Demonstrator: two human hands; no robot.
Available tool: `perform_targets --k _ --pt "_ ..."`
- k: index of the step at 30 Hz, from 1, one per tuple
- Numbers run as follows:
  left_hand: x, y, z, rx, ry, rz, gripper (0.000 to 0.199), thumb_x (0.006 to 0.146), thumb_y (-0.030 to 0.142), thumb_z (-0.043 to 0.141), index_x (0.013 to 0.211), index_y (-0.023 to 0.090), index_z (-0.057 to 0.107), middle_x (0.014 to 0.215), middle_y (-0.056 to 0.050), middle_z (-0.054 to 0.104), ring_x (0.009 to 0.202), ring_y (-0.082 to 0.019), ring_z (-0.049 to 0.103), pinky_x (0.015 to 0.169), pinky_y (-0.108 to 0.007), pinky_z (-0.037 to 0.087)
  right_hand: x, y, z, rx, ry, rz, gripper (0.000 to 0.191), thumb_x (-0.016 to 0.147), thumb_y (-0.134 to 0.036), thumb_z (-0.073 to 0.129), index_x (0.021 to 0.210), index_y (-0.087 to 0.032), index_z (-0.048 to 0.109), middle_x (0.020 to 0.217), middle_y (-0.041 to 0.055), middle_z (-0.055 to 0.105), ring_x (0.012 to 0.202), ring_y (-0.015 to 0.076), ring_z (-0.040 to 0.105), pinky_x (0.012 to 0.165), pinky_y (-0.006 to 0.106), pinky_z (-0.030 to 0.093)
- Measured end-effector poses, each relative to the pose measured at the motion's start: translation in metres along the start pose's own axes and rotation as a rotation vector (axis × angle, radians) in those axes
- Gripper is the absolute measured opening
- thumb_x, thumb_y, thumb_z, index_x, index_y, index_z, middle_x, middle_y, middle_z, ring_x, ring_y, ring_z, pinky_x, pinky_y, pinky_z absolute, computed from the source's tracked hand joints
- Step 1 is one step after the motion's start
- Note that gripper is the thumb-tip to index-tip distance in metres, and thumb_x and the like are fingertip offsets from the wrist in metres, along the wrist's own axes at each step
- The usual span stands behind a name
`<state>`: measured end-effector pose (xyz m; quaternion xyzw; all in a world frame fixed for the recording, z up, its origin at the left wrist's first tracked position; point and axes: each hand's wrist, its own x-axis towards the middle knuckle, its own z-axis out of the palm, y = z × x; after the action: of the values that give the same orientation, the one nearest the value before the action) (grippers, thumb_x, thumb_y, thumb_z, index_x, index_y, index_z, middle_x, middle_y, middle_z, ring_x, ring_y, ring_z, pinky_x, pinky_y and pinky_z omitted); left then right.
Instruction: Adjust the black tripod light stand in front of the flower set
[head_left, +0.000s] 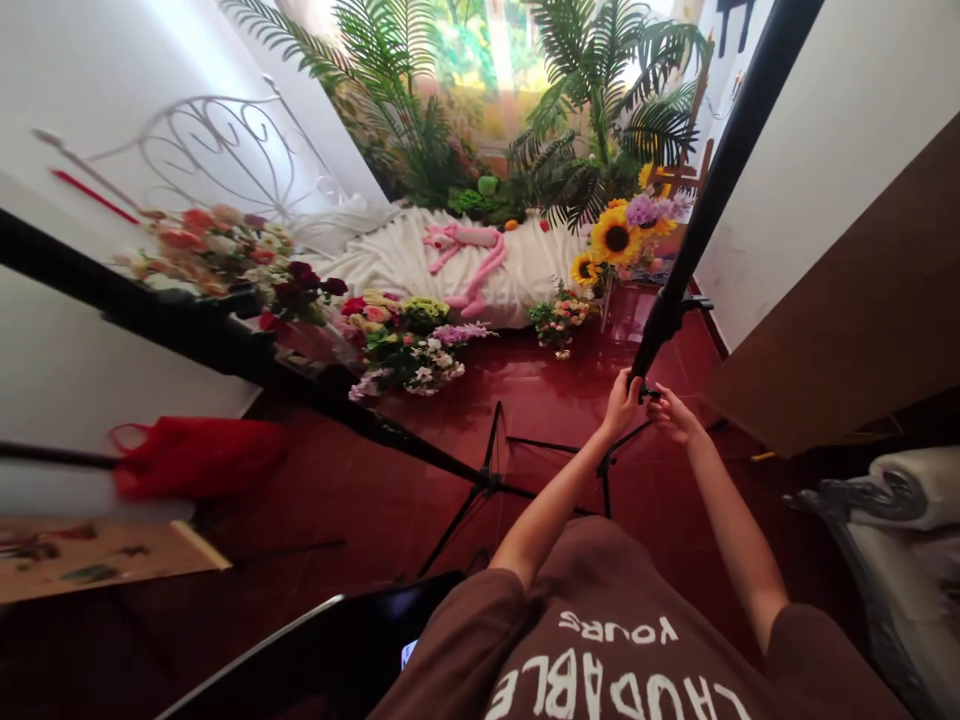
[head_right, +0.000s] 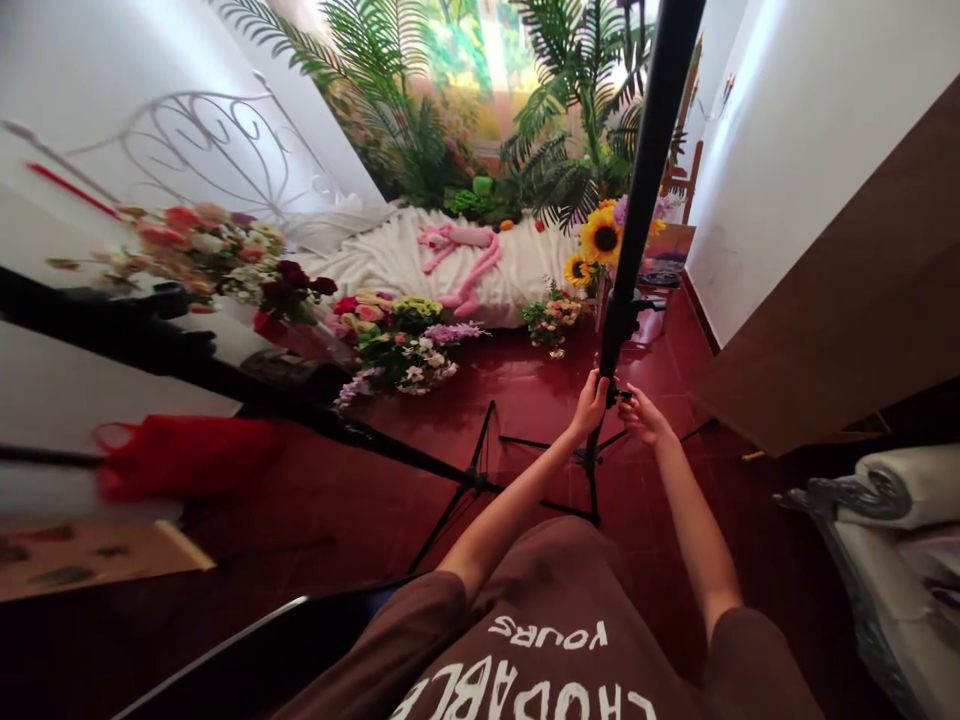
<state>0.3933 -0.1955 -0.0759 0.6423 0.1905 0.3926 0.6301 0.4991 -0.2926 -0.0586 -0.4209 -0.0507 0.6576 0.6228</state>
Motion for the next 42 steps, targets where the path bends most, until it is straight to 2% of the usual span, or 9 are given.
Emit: perform_targets --k 7,10,14,19,23,28,32,36,42 --pt "0.000 -0.002 0.003 0.007 0.038 0.018 0.049 0.090 0.063 0.039 0.100 0.018 0.055 0.089 -0.006 0.062 0.072 -0.012 0.055 0.068 -0.025 0.046 0.002 -0.016 -0.013 -0.486 0.082 -0.151 0.039 0.069 -0.051 0.075 0.071 -0.016 0.059 0.054 -0.0055 0.051 0.038 0.0025 0.033 0.032 0.015 0.023" --pt "0.000 -0.004 0.006 0.036 0.067 0.013 0.051 0.090 0.065 0.037 0.099 0.018 0.055 0.086 -0.006 0.061 0.071 -0.012 0.055 0.068 -0.025 0.046 -0.003 -0.018 -0.015 -0.800 0.098 -0.393 0.039 0.071 -0.054 0.072 0.081 -0.017 0.066 0.065 -0.0014 0.061 0.045 0.0064 0.046 0.042 0.019 0.036" --pt "0.000 -0.006 0.010 0.052 0.102 0.000 0.051 0.089 0.066 0.037 0.099 0.019 0.054 0.087 -0.005 0.062 0.073 -0.013 0.057 0.069 -0.025 0.046 -0.010 -0.009 -0.018 -1.235 0.323 -0.833 0.034 0.077 -0.051 0.070 0.097 -0.024 0.073 0.085 0.0045 0.072 0.068 0.0179 0.064 0.063 0.030 0.051" --pt "0.000 -0.006 0.010 0.055 0.102 0.036 0.049 0.090 0.065 0.037 0.097 0.019 0.053 0.087 -0.005 0.061 0.075 -0.014 0.056 0.074 -0.027 0.046 -0.015 0.007 -0.020 -1.511 0.437 -1.148 0.026 0.093 -0.035 0.051 0.107 -0.031 0.073 0.107 0.0039 0.074 0.093 0.0218 0.066 0.090 0.039 0.053" --pt "-0.002 -0.002 0.008 0.055 0.085 0.036 0.049 0.090 0.065 0.037 0.096 0.019 0.054 0.084 -0.004 0.059 0.071 -0.013 0.054 0.071 -0.026 0.045 -0.027 0.004 0.003 -1.384 0.445 -1.210 0.028 0.092 -0.030 0.050 0.111 -0.030 0.070 0.116 0.0039 0.070 0.103 0.0207 0.064 0.095 0.040 0.052" --pt "-0.002 0.003 0.008 0.067 0.071 0.003 0.048 0.091 0.062 0.038 0.098 0.018 0.055 0.079 -0.003 0.058 0.066 -0.012 0.051 0.067 -0.025 0.044 -0.036 -0.025 0.074 -1.045 0.451 -1.237 0.052 0.086 -0.041 0.062 0.135 -0.029 0.050 0.127 0.0067 0.062 0.111 0.0213 0.061 0.089 0.036 0.055" --pt "-0.004 0.002 0.005 0.093 0.062 -0.015 0.046 0.091 0.059 0.041 0.104 0.018 0.056 0.082 -0.004 0.060 0.072 -0.014 0.054 0.070 -0.026 0.045 -0.018 -0.048 0.116 -0.972 0.443 -1.222 0.062 0.081 -0.056 0.064 0.131 -0.023 0.046 0.116 0.0082 0.063 0.109 0.0228 0.061 0.084 0.034 0.055" --pt "-0.007 -0.005 -0.005 0.163 0.014 0.032 0.041 0.093 0.050 0.043 0.115 0.017 0.053 0.098 -0.008 0.064 0.087 -0.017 0.059 0.083 -0.030 0.047 -0.004 -0.051 0.124 -0.990 0.541 -1.168 0.060 0.076 -0.063 0.065 0.115 -0.019 0.053 0.100 0.0096 0.066 0.099 0.0254 0.063 0.079 0.036 0.054" --pt "-0.006 -0.017 -0.018 0.193 -0.068 0.090 0.039 0.091 0.042 0.048 0.121 0.016 0.051 0.116 -0.013 0.060 0.104 -0.019 0.059 0.096 -0.035 0.044 0.004 -0.020 0.101 -1.029 0.660 -0.992 0.050 0.070 -0.060 0.071 0.095 -0.018 0.058 0.082 0.0066 0.066 0.077 0.0234 0.064 0.070 0.035 0.051"
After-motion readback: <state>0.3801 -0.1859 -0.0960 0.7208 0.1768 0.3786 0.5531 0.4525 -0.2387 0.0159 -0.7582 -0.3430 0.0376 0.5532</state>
